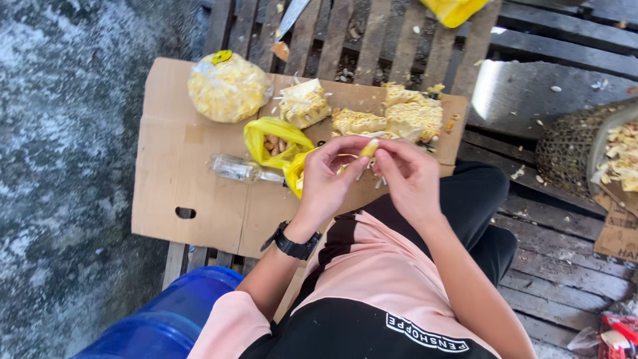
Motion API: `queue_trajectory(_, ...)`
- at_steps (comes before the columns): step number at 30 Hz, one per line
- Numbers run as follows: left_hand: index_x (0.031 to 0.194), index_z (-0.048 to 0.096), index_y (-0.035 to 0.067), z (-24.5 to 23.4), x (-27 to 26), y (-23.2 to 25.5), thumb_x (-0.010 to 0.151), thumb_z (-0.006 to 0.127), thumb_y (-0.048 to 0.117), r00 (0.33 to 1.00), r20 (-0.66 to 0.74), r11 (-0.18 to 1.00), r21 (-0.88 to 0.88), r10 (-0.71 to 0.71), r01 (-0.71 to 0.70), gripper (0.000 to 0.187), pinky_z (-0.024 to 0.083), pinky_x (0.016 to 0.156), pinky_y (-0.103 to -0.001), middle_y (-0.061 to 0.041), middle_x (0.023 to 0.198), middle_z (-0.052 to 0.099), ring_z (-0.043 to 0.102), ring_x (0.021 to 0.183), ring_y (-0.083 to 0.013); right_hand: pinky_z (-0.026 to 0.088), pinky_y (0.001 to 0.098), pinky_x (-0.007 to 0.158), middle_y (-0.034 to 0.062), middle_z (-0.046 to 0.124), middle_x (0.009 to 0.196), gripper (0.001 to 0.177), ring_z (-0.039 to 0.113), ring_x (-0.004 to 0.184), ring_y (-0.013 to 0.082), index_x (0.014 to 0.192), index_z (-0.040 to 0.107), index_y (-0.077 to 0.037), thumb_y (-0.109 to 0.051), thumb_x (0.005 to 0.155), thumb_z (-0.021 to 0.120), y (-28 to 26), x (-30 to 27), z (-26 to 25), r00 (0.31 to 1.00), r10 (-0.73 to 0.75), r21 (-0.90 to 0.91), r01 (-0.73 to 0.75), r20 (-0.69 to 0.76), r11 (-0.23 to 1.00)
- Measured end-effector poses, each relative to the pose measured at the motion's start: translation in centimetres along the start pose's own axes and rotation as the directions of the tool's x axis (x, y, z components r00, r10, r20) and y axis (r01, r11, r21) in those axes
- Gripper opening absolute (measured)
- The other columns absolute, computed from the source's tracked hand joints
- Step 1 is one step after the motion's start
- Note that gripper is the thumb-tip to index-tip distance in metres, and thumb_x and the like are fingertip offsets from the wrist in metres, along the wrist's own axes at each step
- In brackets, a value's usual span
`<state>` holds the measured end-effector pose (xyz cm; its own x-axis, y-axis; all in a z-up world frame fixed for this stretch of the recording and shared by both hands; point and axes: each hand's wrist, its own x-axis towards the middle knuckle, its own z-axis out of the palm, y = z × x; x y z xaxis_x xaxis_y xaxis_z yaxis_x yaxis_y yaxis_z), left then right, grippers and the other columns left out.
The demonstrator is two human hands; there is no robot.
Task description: The person pulls yellow bulbs from a cut jackfruit by hand, separating them from the white fibrous core and placing them into a yellow plastic bag on a cardboard surface.
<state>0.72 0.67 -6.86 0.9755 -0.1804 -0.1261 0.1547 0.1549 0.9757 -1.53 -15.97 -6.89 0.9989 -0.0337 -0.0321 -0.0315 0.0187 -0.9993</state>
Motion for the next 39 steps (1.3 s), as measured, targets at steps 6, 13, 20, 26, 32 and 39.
queue_trajectory(6, 0.123, 0.068, 0.000, 5.5, -0.9, 4.0, 0.091, 0.080, -0.004, 0.955, 0.153, 0.963, 0.053, 0.255, -0.266, 0.034, 0.060, 0.091, -0.027, -0.007, 0.115, 0.073, 0.070, 0.099, -0.0103, 0.062, 0.0248, 0.078, 0.0096, 0.071, 0.106, 0.015, 0.072, 0.089, 0.0128, 0.110, 0.071, 0.007, 0.010, 0.096, 0.067, -7.3, -2.3, -4.0, 0.979, -0.163, -0.141, 0.146, -0.124, 0.979)
queue_trajectory(13, 0.120, 0.070, 0.001, 8.9, -2.8, 6.4, 0.089, 0.081, -0.004, 0.914, 0.188, 0.879, 0.261, 0.359, -0.399, 0.034, 0.060, 0.087, -0.027, -0.008, 0.109, 0.075, 0.073, 0.094, -0.0140, 0.052, 0.0228, 0.069, 0.0069, 0.069, 0.087, 0.015, 0.063, 0.073, 0.0091, 0.098, 0.071, 0.005, 0.009, 0.084, 0.075, -10.0, -4.0, -6.3, 0.925, -0.351, -0.526, 0.226, -0.148, 0.820)
queue_trajectory(20, 0.118, 0.068, 0.000, 9.7, -3.2, 6.2, 0.090, 0.077, -0.005, 0.902, 0.137, 0.873, 0.228, 0.410, -0.432, 0.030, 0.060, 0.090, -0.027, -0.010, 0.113, 0.073, 0.073, 0.098, -0.0158, 0.052, 0.0223, 0.068, 0.0055, 0.068, 0.085, 0.012, 0.064, 0.074, 0.0080, 0.093, 0.070, 0.003, 0.010, 0.084, 0.073, -9.1, -3.3, -6.2, 0.910, -0.383, -0.514, 0.256, -0.157, 0.819)
queue_trajectory(26, 0.119, 0.068, -0.002, 8.7, -2.2, 6.0, 0.095, 0.073, -0.005, 0.930, 0.067, 0.918, 0.146, 0.362, -0.368, 0.025, 0.058, 0.090, -0.026, -0.009, 0.112, 0.070, 0.069, 0.098, -0.0140, 0.062, 0.0239, 0.078, 0.0104, 0.075, 0.102, 0.014, 0.074, 0.088, 0.0125, 0.108, 0.075, 0.003, 0.006, 0.095, 0.072, -9.7, -2.8, -6.0, 0.966, -0.244, -0.311, 0.207, -0.086, 0.928)
queue_trajectory(32, 0.111, 0.067, -0.003, 7.7, -0.9, 3.6, 0.103, 0.068, 0.004, 0.924, -0.016, 0.897, 0.247, 0.382, -0.367, 0.011, 0.056, 0.086, -0.025, -0.007, 0.108, 0.069, 0.067, 0.095, -0.0108, 0.062, 0.0256, 0.082, 0.0124, 0.075, 0.105, 0.013, 0.075, 0.092, 0.0161, 0.111, 0.074, 0.004, 0.006, 0.098, 0.071, -9.3, -3.0, -5.0, 0.964, -0.244, -0.263, 0.210, -0.105, 0.942)
queue_trajectory(39, 0.112, 0.065, -0.003, 5.7, 0.9, 1.2, 0.107, 0.065, 0.012, 0.987, -0.121, 0.938, -0.319, 0.105, -0.139, 0.017, 0.056, 0.089, -0.027, -0.008, 0.108, 0.070, 0.066, 0.096, -0.0113, 0.063, 0.0274, 0.089, 0.0111, 0.073, 0.114, 0.014, 0.074, 0.099, 0.0150, 0.111, 0.074, 0.002, 0.008, 0.099, 0.069, -8.5, -3.1, -5.3, 0.967, -0.202, -0.103, 0.188, -0.155, 0.977)
